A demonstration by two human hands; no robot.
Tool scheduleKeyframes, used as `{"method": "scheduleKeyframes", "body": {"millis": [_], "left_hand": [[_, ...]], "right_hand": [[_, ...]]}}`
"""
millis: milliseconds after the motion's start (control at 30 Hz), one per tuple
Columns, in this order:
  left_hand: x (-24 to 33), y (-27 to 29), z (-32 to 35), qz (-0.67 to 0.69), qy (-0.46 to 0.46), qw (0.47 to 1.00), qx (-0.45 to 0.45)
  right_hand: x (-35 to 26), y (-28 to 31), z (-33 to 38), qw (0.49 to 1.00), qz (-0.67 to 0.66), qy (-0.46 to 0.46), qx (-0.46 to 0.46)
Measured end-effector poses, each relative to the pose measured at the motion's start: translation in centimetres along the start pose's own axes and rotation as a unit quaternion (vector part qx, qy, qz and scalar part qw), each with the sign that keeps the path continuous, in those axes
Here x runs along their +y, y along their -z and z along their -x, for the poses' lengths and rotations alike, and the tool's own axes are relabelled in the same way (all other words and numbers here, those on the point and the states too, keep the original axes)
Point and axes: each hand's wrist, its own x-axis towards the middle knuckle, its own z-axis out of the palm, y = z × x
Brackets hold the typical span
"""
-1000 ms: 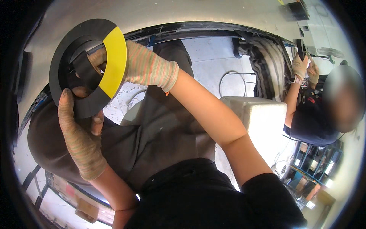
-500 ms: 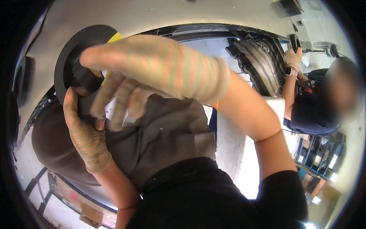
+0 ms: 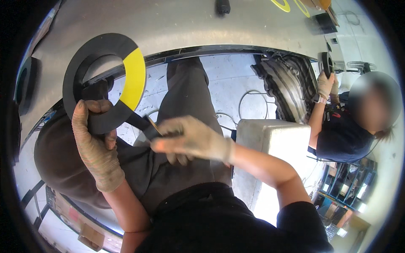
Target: The recorder applies black electrical tape to circular yellow gaskets on a workshop table.
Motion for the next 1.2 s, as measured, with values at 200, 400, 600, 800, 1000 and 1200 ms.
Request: {"method": "scheduleKeyframes", "body": {"millis": [200, 400, 600, 800, 1000, 1200], "left_hand": [[-0.4, -0.5, 0.8, -0.026, 0.035, 0.998, -0.035], [-1.1, 0.6, 0.1, -0.018, 0.009, 0.999, -0.049], [-0.4, 0.8, 0.3, 0.009, 0.039, 0.996, -0.074], [-0.6, 0.6, 0.4, 0.011, 0.027, 0.998, -0.051], [-1.8, -0.8, -0.4, 0.076, -0.038, 0.996, 0.034], [0.4, 0.3, -0.5, 0.033, -0.015, 0.999, -0.020]], "right_hand": [[-1.0, 5.4, -11.5, 0.840, 0.298, 0.443, 0.100], [-2.8, 4.6, -10.3, 0.789, 0.265, 0.548, 0.079], [-0.3, 4.4, -8.2, 0.904, -0.177, 0.366, -0.134], [-5.3, 5.3, 2.5, 0.967, -0.015, 0.252, 0.043], [-8.5, 1.9, -0.2, 0.968, -0.099, 0.215, -0.082], [-6.4, 1.5, 5.4, 0.987, 0.052, 0.130, -0.081]]}}
